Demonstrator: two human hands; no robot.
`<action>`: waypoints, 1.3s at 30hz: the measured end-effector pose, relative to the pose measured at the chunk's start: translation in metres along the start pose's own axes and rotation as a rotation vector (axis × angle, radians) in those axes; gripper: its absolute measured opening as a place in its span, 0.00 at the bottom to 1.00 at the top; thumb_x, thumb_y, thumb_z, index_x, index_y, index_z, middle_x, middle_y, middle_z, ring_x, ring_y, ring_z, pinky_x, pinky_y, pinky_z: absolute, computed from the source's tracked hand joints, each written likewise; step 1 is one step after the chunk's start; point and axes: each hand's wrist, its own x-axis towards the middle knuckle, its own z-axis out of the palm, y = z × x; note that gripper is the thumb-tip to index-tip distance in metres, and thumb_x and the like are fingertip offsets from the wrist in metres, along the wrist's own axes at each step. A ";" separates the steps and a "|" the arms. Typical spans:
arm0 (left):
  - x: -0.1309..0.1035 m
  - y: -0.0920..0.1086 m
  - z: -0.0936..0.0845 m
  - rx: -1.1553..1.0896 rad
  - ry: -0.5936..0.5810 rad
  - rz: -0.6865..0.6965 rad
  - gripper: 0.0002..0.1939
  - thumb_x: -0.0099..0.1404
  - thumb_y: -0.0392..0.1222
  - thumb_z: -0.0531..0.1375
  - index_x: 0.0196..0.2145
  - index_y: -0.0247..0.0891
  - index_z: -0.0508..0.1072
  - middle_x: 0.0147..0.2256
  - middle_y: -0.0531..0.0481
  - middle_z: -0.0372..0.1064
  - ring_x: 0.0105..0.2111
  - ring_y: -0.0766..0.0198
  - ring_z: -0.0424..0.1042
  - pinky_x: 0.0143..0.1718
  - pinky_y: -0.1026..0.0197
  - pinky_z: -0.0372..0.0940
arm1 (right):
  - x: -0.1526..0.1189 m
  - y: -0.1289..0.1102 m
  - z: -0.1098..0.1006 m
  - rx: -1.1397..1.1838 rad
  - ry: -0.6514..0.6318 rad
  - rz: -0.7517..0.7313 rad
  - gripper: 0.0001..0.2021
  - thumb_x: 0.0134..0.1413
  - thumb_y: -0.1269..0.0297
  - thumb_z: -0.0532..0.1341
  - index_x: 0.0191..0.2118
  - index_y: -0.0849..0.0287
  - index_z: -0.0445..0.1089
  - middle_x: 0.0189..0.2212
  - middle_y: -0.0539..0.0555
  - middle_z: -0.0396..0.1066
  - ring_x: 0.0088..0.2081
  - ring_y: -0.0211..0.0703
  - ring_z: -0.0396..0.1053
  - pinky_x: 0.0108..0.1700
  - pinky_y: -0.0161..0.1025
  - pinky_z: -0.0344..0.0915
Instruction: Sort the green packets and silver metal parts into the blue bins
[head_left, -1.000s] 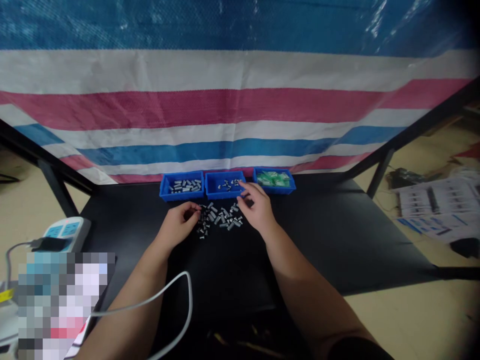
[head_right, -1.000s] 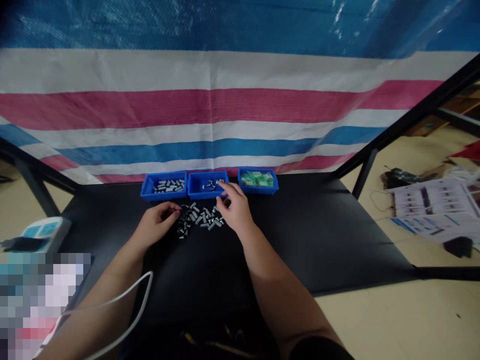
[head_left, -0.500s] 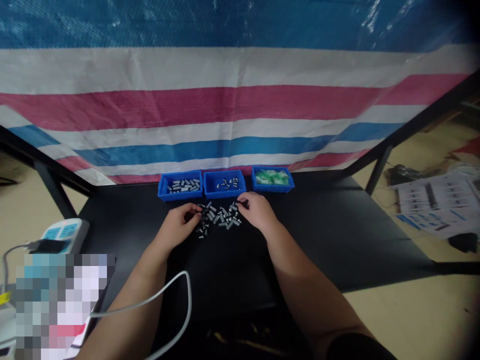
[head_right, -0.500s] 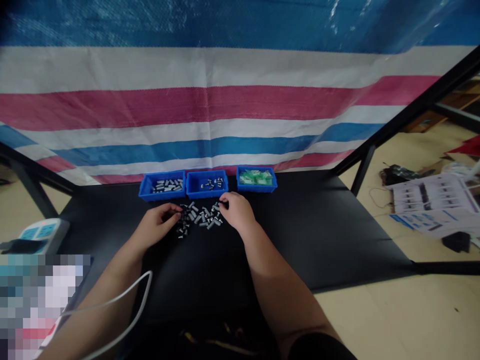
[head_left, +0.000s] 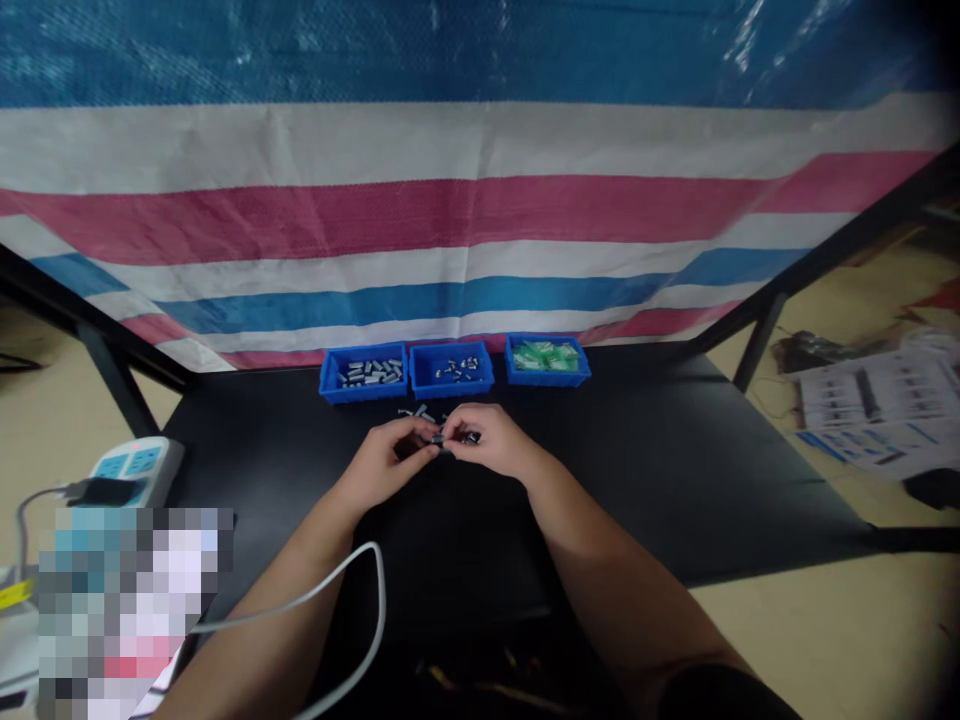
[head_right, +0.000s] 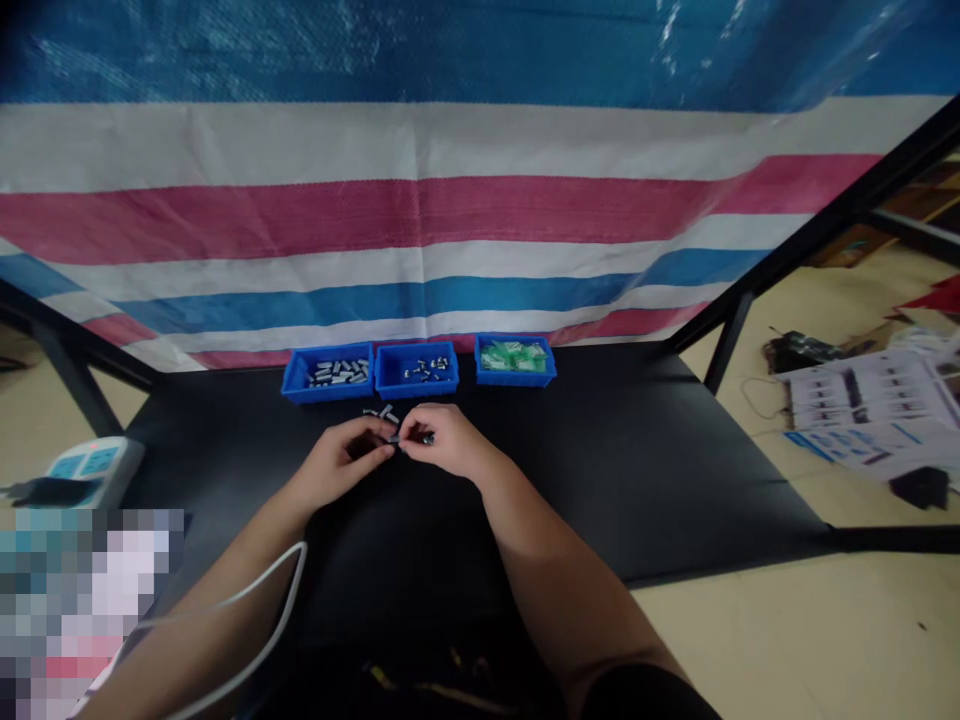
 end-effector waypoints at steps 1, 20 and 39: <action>0.000 0.000 0.002 -0.004 -0.012 -0.001 0.12 0.67 0.46 0.65 0.46 0.40 0.78 0.36 0.47 0.78 0.34 0.61 0.76 0.37 0.60 0.71 | 0.000 0.000 0.002 0.020 -0.004 -0.003 0.03 0.56 0.65 0.66 0.36 0.57 0.74 0.35 0.52 0.75 0.34 0.38 0.74 0.39 0.36 0.71; 0.015 -0.022 -0.025 -0.520 0.552 -0.128 0.34 0.55 0.48 0.74 0.58 0.44 0.72 0.64 0.38 0.66 0.54 0.49 0.77 0.55 0.48 0.73 | -0.005 0.011 -0.032 -0.452 0.027 0.357 0.02 0.55 0.65 0.67 0.33 0.56 0.75 0.24 0.48 0.76 0.25 0.37 0.71 0.30 0.34 0.60; 0.007 -0.007 -0.025 -0.366 0.422 -0.106 0.10 0.61 0.44 0.69 0.37 0.37 0.76 0.32 0.51 0.76 0.27 0.66 0.75 0.34 0.61 0.70 | -0.006 0.017 -0.033 -0.577 0.196 0.467 0.03 0.48 0.70 0.67 0.30 0.53 0.76 0.26 0.47 0.77 0.28 0.39 0.72 0.32 0.35 0.62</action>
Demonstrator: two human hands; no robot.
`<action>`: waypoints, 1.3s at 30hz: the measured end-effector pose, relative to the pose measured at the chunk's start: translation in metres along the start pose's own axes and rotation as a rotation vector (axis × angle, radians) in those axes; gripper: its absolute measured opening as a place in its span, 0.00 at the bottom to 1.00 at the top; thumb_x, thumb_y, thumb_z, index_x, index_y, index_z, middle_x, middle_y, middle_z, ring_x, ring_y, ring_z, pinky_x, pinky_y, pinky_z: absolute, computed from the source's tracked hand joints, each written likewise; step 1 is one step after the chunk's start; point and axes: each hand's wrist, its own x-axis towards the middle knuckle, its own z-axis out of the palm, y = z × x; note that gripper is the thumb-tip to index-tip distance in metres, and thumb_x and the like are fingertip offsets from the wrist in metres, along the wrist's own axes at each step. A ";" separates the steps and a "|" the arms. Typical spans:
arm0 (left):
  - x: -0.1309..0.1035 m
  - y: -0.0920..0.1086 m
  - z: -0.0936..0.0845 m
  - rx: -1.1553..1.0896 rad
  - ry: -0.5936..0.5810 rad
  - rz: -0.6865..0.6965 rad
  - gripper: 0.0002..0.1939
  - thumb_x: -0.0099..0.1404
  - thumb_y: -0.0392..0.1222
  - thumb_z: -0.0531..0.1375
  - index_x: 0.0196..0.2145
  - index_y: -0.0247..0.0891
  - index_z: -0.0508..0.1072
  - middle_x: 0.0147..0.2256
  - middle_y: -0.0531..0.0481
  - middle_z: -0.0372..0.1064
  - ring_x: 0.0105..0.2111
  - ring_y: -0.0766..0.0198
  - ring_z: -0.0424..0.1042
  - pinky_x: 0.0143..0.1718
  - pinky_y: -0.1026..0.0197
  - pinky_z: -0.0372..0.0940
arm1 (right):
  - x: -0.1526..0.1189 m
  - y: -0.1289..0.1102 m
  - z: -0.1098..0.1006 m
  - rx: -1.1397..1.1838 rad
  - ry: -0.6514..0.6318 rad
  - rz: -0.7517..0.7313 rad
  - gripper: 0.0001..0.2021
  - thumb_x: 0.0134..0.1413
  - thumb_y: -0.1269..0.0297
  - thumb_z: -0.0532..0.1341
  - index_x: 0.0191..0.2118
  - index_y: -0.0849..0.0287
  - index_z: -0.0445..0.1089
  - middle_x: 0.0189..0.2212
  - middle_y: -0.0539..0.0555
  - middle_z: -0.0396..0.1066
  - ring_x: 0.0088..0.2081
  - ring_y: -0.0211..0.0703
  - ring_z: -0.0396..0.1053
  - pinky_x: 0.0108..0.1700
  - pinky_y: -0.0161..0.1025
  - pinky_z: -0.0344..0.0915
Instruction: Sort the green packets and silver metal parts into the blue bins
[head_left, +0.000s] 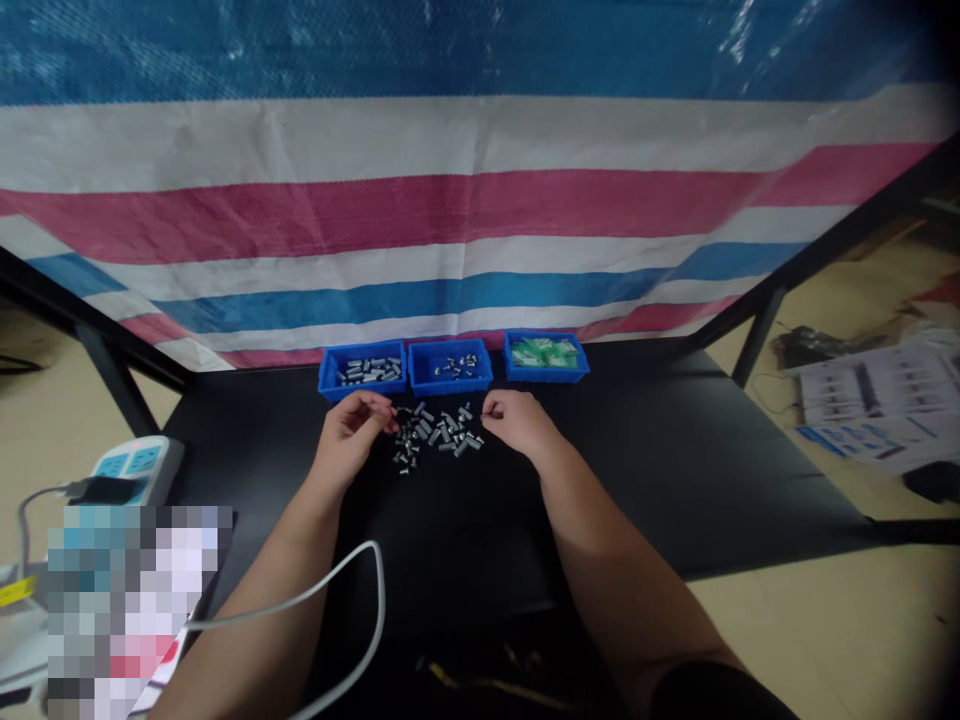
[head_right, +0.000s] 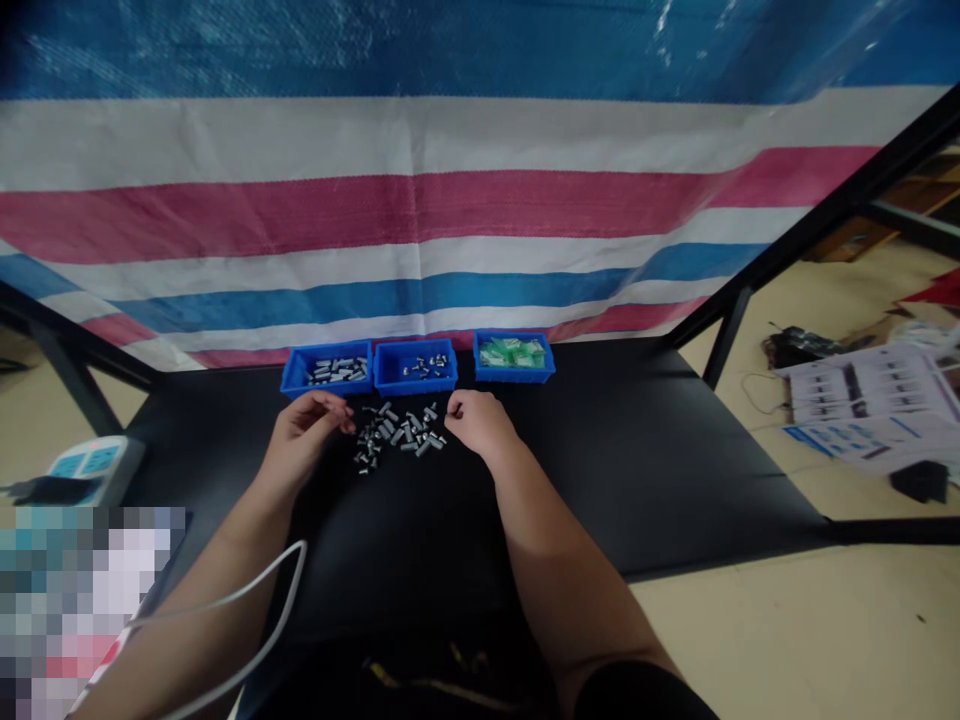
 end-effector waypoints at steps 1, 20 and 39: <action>0.000 0.000 0.000 0.010 -0.005 0.000 0.10 0.61 0.45 0.69 0.37 0.37 0.76 0.32 0.51 0.76 0.27 0.66 0.75 0.34 0.61 0.70 | 0.000 0.001 0.000 -0.007 0.024 0.014 0.04 0.47 0.70 0.67 0.30 0.53 0.76 0.25 0.48 0.77 0.28 0.40 0.72 0.31 0.35 0.62; -0.003 0.000 0.003 0.152 -0.065 -0.054 0.12 0.62 0.48 0.67 0.37 0.37 0.75 0.31 0.50 0.75 0.29 0.63 0.75 0.33 0.61 0.70 | 0.003 -0.011 0.007 0.442 0.544 -0.274 0.14 0.59 0.61 0.64 0.50 0.56 0.77 0.38 0.56 0.77 0.37 0.44 0.75 0.44 0.44 0.76; -0.004 -0.009 0.001 0.120 -0.146 -0.070 0.10 0.62 0.46 0.67 0.38 0.38 0.77 0.32 0.49 0.75 0.30 0.63 0.74 0.35 0.60 0.73 | 0.001 -0.011 0.009 0.154 0.157 -0.262 0.03 0.52 0.70 0.66 0.34 0.56 0.76 0.32 0.49 0.77 0.27 0.36 0.69 0.34 0.35 0.66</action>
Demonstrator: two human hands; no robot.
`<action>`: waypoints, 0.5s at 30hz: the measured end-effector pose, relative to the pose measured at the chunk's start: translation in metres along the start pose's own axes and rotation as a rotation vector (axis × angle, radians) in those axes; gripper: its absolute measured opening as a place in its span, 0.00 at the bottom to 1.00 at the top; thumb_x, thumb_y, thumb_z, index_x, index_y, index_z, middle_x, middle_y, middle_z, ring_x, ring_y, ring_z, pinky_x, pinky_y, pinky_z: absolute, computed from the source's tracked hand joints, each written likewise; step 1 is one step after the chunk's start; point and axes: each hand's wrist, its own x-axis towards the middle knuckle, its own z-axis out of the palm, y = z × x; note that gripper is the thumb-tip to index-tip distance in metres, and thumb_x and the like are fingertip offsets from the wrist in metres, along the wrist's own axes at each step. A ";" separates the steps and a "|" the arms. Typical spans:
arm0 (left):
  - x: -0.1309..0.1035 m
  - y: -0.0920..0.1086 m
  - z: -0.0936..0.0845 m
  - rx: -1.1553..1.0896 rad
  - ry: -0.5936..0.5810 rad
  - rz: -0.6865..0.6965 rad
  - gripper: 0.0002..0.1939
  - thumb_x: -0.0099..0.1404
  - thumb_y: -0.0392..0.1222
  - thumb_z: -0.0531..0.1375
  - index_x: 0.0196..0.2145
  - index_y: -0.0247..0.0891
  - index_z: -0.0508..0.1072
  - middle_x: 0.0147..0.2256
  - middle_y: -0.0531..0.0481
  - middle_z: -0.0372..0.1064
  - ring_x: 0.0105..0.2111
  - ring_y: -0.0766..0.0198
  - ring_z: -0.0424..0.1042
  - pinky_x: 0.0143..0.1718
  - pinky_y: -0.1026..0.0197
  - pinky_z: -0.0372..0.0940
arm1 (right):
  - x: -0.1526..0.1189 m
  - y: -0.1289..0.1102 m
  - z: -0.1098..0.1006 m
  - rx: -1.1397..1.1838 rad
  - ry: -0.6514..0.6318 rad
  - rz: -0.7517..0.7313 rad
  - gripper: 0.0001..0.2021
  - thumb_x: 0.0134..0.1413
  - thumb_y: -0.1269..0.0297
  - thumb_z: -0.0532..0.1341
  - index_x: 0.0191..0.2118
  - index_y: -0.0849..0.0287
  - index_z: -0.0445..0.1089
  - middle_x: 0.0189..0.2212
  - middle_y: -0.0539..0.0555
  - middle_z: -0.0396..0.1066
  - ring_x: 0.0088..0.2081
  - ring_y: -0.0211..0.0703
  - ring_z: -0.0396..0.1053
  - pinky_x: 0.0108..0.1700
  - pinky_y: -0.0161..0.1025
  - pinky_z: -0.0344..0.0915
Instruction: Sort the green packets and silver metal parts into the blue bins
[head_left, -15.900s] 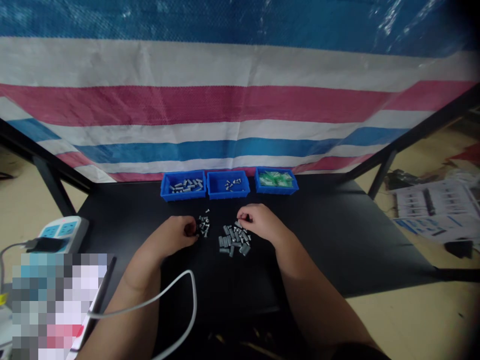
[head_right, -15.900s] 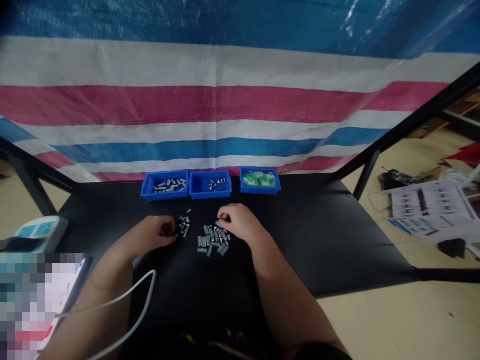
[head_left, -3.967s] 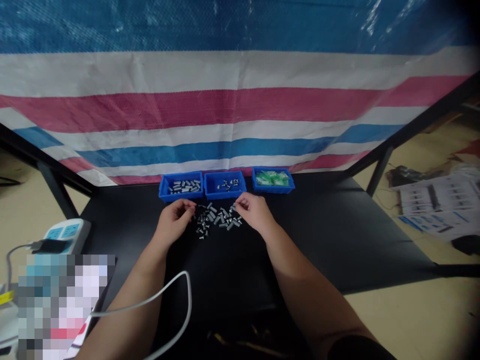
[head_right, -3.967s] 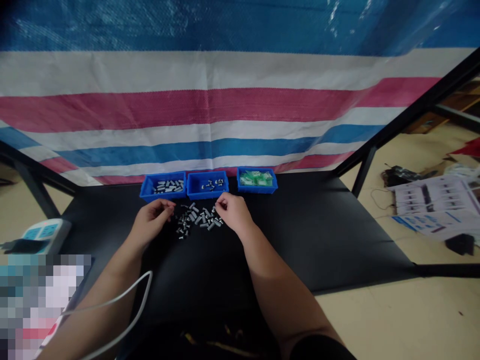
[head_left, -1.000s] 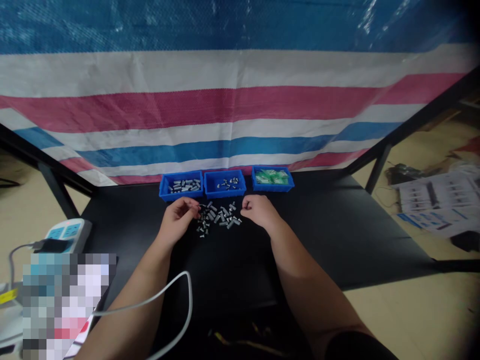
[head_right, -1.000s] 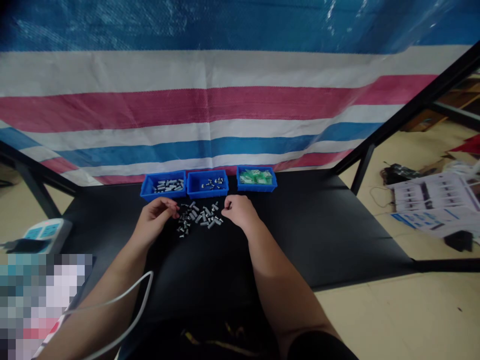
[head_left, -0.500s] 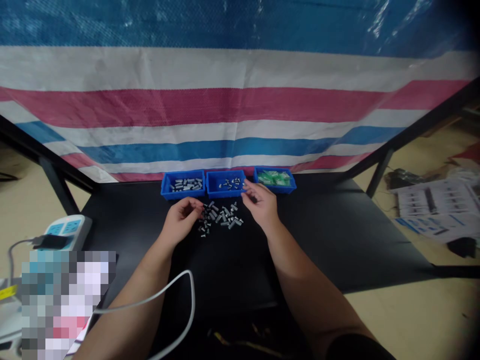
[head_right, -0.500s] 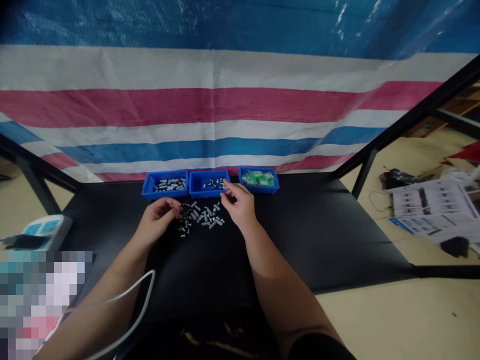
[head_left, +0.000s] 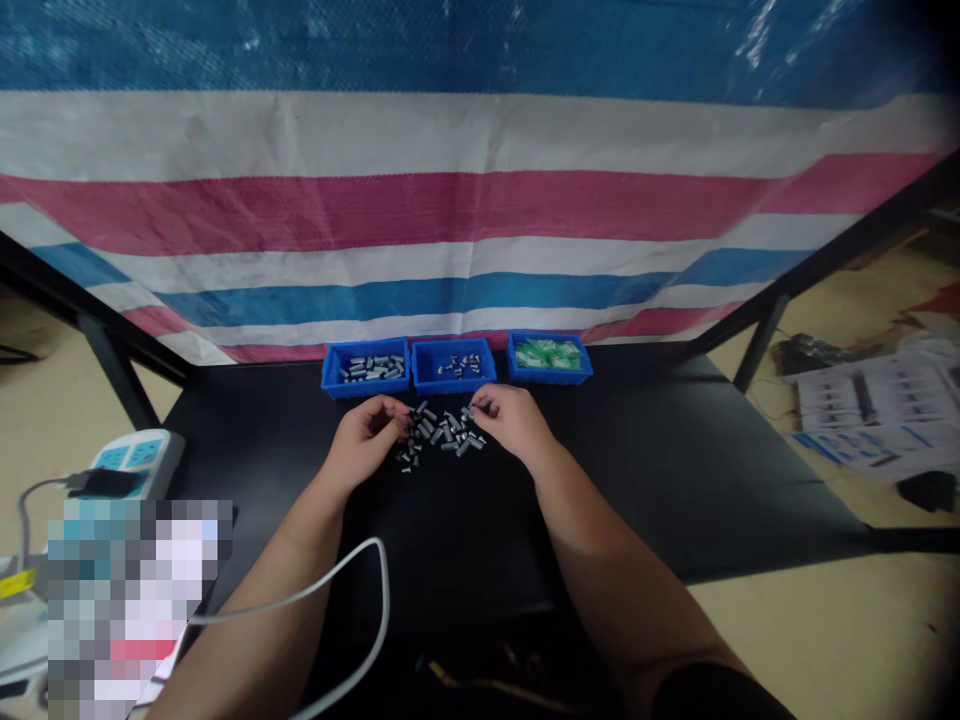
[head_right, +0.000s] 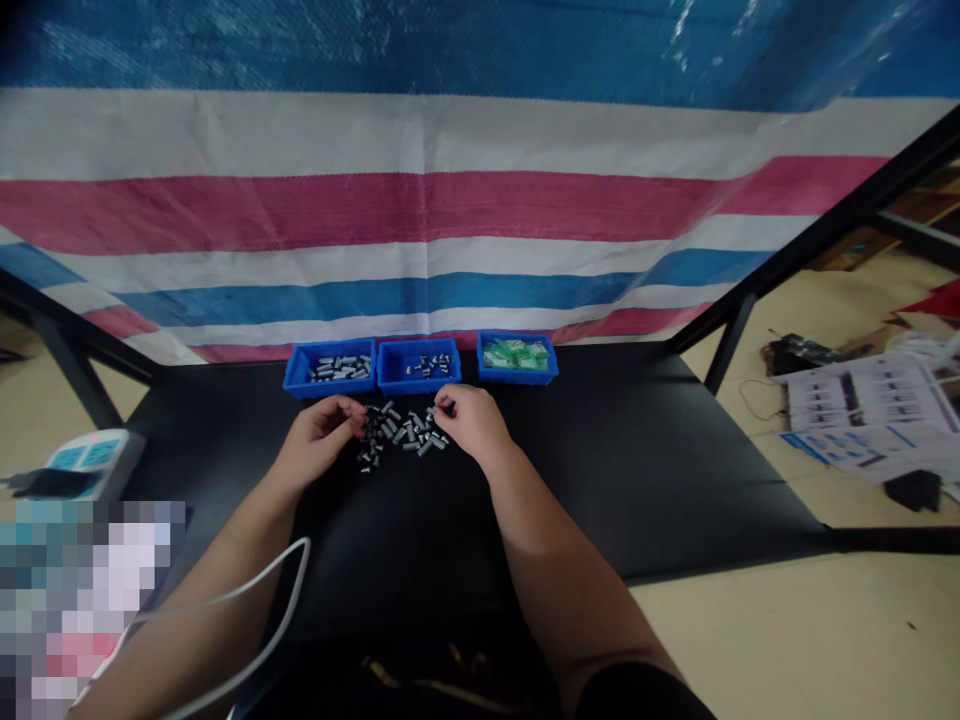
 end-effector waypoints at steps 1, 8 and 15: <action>0.000 0.000 0.000 0.000 -0.003 0.001 0.10 0.62 0.45 0.67 0.38 0.38 0.77 0.32 0.49 0.75 0.30 0.63 0.74 0.35 0.60 0.73 | 0.000 0.001 0.001 -0.006 -0.023 0.032 0.03 0.51 0.70 0.67 0.33 0.56 0.76 0.33 0.49 0.77 0.27 0.36 0.70 0.34 0.35 0.66; 0.000 -0.005 0.001 0.032 -0.049 0.008 0.10 0.65 0.44 0.66 0.41 0.37 0.76 0.33 0.50 0.74 0.31 0.65 0.74 0.35 0.63 0.70 | -0.001 0.006 0.009 -0.026 -0.074 0.146 0.05 0.47 0.70 0.69 0.32 0.56 0.76 0.33 0.50 0.79 0.28 0.38 0.72 0.33 0.34 0.65; -0.004 0.000 0.008 0.014 -0.134 0.098 0.13 0.65 0.44 0.67 0.45 0.38 0.76 0.42 0.45 0.77 0.39 0.62 0.76 0.42 0.61 0.71 | -0.004 -0.018 0.007 0.284 -0.032 -0.174 0.03 0.52 0.71 0.66 0.33 0.57 0.75 0.32 0.51 0.75 0.30 0.37 0.71 0.33 0.33 0.68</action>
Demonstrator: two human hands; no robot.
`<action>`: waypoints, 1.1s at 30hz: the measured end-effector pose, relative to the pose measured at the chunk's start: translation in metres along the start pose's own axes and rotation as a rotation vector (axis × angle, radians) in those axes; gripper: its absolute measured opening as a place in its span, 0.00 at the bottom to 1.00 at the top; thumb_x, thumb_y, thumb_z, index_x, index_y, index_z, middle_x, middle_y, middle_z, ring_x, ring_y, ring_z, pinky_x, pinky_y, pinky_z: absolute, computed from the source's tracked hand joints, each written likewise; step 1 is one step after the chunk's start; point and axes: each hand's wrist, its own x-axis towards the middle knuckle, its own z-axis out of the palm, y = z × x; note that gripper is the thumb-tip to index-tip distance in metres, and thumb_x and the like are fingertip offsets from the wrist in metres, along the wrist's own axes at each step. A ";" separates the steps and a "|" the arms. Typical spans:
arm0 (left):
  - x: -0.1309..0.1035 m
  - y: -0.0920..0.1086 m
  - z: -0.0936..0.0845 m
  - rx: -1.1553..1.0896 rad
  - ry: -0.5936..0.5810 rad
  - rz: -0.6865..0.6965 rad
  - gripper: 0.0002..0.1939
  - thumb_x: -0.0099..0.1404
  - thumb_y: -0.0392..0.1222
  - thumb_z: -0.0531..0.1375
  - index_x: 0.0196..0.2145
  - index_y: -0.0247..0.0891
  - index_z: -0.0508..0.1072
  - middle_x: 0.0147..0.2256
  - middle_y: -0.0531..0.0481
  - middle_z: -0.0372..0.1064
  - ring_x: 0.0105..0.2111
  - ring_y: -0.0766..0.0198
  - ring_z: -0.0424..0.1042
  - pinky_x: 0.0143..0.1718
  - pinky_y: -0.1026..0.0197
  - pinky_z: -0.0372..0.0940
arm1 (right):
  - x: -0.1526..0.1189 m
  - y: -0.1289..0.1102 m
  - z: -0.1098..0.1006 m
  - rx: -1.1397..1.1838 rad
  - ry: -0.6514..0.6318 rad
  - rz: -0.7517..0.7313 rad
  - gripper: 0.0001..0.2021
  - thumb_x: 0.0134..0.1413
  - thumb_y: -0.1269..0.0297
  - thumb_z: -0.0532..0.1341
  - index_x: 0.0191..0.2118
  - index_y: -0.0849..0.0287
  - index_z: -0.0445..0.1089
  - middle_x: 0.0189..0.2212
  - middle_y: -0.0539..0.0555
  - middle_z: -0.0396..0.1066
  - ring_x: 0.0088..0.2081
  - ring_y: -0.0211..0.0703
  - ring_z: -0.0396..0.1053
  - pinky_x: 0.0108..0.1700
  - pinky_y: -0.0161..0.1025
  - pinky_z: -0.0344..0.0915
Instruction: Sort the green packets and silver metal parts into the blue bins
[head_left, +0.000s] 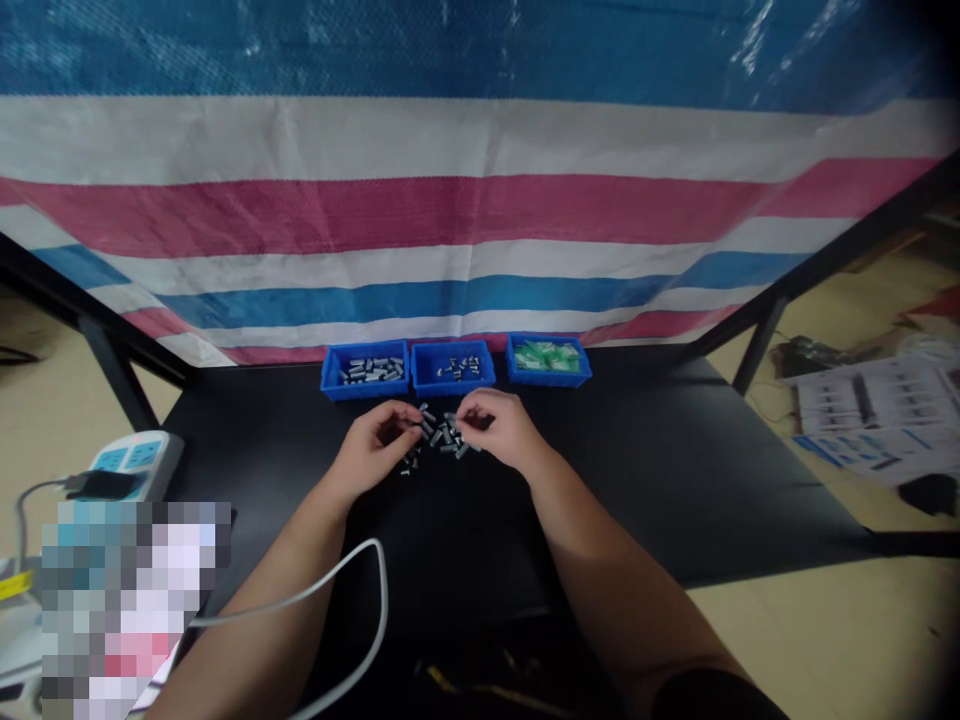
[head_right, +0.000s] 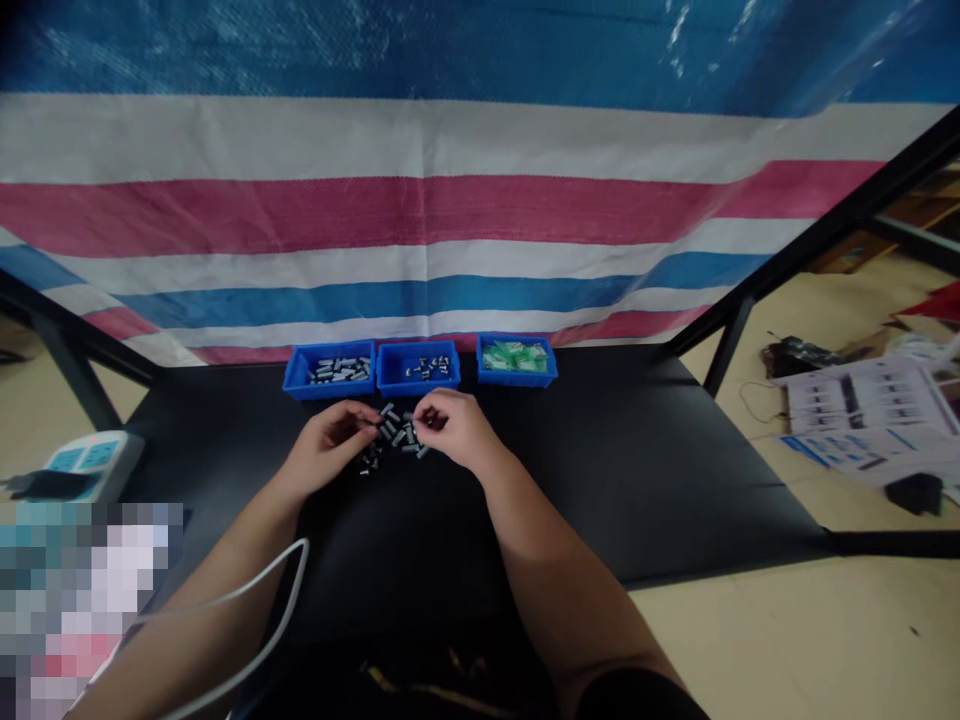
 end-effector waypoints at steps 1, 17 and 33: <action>-0.001 0.003 0.001 -0.014 -0.041 0.009 0.14 0.65 0.43 0.68 0.47 0.38 0.77 0.43 0.44 0.77 0.40 0.61 0.77 0.43 0.60 0.71 | 0.000 -0.005 0.002 0.059 -0.022 -0.058 0.03 0.53 0.70 0.66 0.34 0.57 0.75 0.33 0.52 0.75 0.31 0.37 0.72 0.35 0.34 0.70; 0.014 0.001 -0.021 -0.265 0.650 0.070 0.13 0.61 0.46 0.71 0.38 0.38 0.75 0.31 0.52 0.77 0.32 0.65 0.79 0.38 0.63 0.75 | -0.001 0.022 0.000 -0.217 0.066 0.262 0.06 0.55 0.69 0.63 0.38 0.57 0.77 0.25 0.49 0.73 0.26 0.38 0.68 0.34 0.36 0.66; 0.003 0.016 -0.028 -0.331 0.382 0.077 0.09 0.64 0.46 0.68 0.36 0.38 0.78 0.26 0.50 0.78 0.27 0.61 0.80 0.32 0.61 0.75 | -0.001 0.030 0.000 -0.326 -0.040 0.354 0.03 0.52 0.71 0.66 0.33 0.57 0.77 0.30 0.50 0.77 0.30 0.37 0.70 0.35 0.34 0.64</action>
